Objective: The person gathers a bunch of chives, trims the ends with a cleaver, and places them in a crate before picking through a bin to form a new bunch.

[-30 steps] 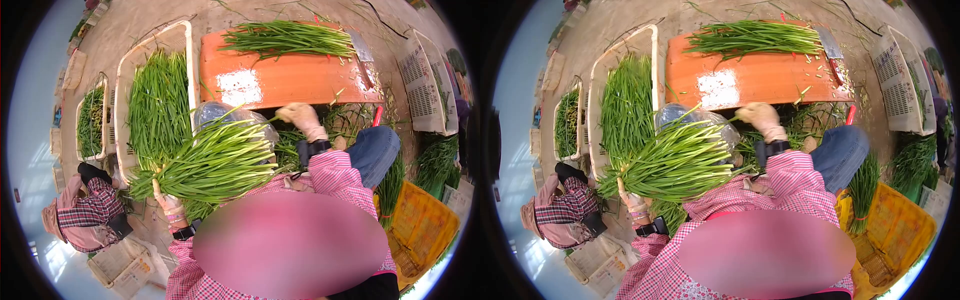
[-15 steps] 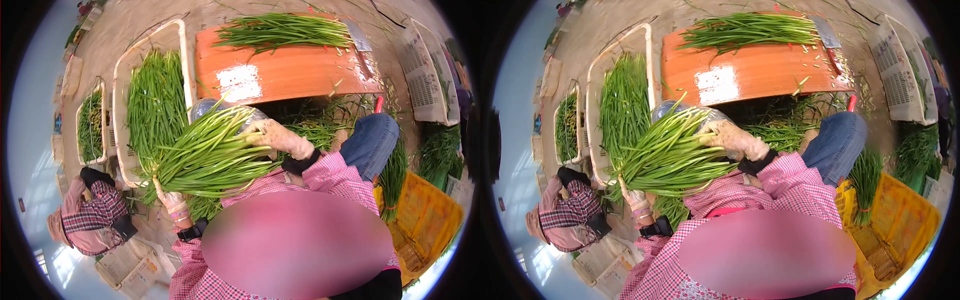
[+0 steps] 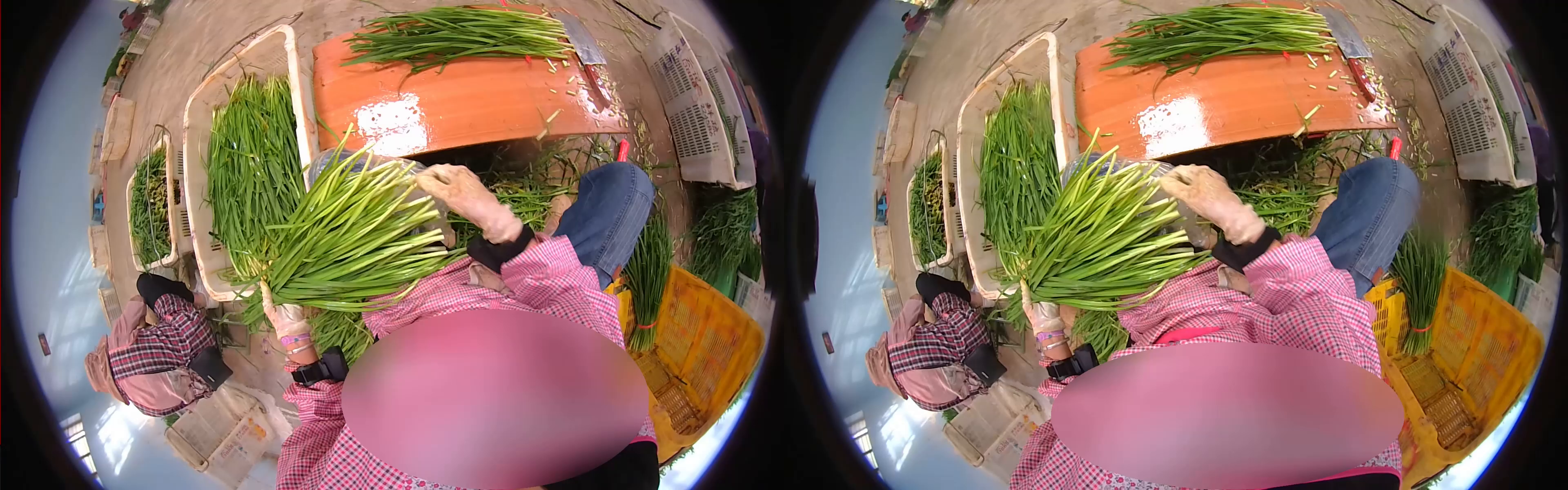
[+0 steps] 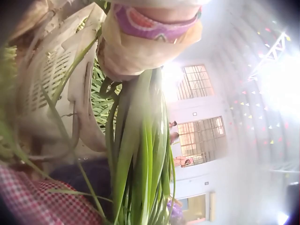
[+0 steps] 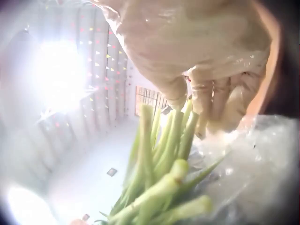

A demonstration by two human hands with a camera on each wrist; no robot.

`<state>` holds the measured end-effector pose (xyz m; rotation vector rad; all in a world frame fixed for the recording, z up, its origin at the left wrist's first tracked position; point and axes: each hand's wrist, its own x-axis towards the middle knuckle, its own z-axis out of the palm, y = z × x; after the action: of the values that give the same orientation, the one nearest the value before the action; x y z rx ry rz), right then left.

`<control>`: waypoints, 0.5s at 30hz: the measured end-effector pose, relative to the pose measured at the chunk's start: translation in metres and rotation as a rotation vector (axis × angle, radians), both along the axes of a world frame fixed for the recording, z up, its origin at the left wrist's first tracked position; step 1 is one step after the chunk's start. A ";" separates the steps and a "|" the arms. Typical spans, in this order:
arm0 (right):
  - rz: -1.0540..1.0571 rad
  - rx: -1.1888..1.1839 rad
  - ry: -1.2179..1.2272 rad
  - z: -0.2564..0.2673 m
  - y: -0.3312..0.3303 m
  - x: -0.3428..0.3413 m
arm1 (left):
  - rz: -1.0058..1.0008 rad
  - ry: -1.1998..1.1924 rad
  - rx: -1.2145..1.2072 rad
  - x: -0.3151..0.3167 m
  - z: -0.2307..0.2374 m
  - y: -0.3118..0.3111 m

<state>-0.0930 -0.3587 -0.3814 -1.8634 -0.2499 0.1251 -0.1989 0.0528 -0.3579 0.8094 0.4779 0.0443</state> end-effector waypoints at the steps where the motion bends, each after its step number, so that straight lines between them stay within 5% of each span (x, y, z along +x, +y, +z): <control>1: 0.045 0.090 0.064 0.005 0.006 0.006 | 0.027 0.037 0.063 -0.001 -0.001 0.000; 4: -0.052 0.236 0.389 0.007 0.029 0.013 | 0.092 0.103 0.173 -0.002 -0.012 0.010; 8: -0.250 0.175 0.248 0.003 0.010 0.017 | 0.029 0.047 0.211 -0.007 -0.020 0.022; 9: -0.314 0.367 0.288 0.000 -0.002 0.015 | -0.006 0.020 0.253 -0.009 -0.019 0.020; 12: -0.091 0.633 0.378 0.003 -0.028 -0.002 | 0.119 0.112 0.166 -0.007 -0.012 0.011; 15: -0.022 0.335 0.352 0.022 -0.025 -0.021 | -0.022 0.021 0.205 -0.010 -0.027 0.029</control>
<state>-0.1141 -0.3832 -0.3592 -1.4808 -0.0046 0.3696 -0.2087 0.0821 -0.3845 1.0167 0.4899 0.0651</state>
